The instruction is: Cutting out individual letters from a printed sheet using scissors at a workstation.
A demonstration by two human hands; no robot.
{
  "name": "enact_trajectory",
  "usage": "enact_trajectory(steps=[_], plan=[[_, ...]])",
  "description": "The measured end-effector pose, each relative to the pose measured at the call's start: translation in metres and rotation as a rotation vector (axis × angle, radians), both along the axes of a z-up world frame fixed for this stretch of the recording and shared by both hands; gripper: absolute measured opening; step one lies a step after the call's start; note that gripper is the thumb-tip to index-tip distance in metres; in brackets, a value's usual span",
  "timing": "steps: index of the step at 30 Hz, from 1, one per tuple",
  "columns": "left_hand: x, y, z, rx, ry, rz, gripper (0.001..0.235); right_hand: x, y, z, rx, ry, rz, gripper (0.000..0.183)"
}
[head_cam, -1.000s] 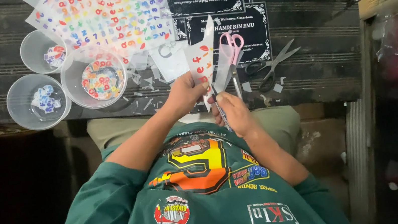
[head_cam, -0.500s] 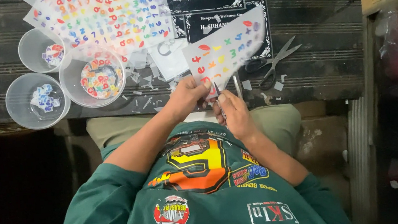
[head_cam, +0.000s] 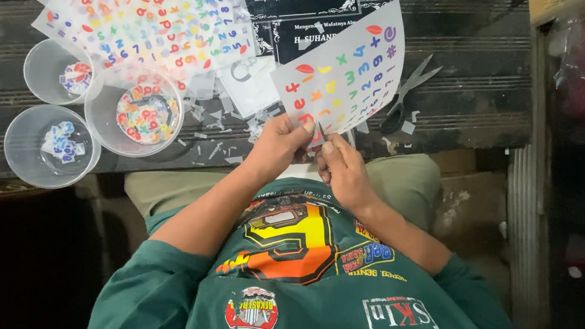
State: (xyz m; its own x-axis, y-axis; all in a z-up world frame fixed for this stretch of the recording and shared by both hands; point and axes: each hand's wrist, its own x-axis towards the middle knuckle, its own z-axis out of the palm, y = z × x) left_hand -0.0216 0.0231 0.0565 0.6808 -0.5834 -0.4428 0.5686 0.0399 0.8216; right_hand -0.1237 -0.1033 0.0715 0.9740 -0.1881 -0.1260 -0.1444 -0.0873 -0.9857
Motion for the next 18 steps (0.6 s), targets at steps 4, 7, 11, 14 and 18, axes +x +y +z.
enact_trajectory(steps=[4,7,11,14,18], plan=[[0.0,0.001,-0.011,0.022,-0.015,-0.015,0.026,0.0,-0.002,-0.004,-0.002,-0.008,0.011,0.047],[0.002,0.001,-0.015,0.028,-0.029,-0.028,0.024,0.002,-0.001,0.0,-0.019,-0.013,0.015,0.046],[0.001,-0.001,-0.007,0.01,-0.059,-0.004,0.022,0.002,-0.001,-0.001,-0.023,-0.037,0.007,0.044],[0.0,0.0,-0.016,0.013,-0.07,0.0,0.022,0.001,0.0,-0.007,-0.032,-0.052,-0.001,0.044],[-0.001,-0.002,-0.029,0.03,-0.108,-0.018,0.024,0.0,0.0,-0.004,-0.042,-0.071,-0.002,0.045]])
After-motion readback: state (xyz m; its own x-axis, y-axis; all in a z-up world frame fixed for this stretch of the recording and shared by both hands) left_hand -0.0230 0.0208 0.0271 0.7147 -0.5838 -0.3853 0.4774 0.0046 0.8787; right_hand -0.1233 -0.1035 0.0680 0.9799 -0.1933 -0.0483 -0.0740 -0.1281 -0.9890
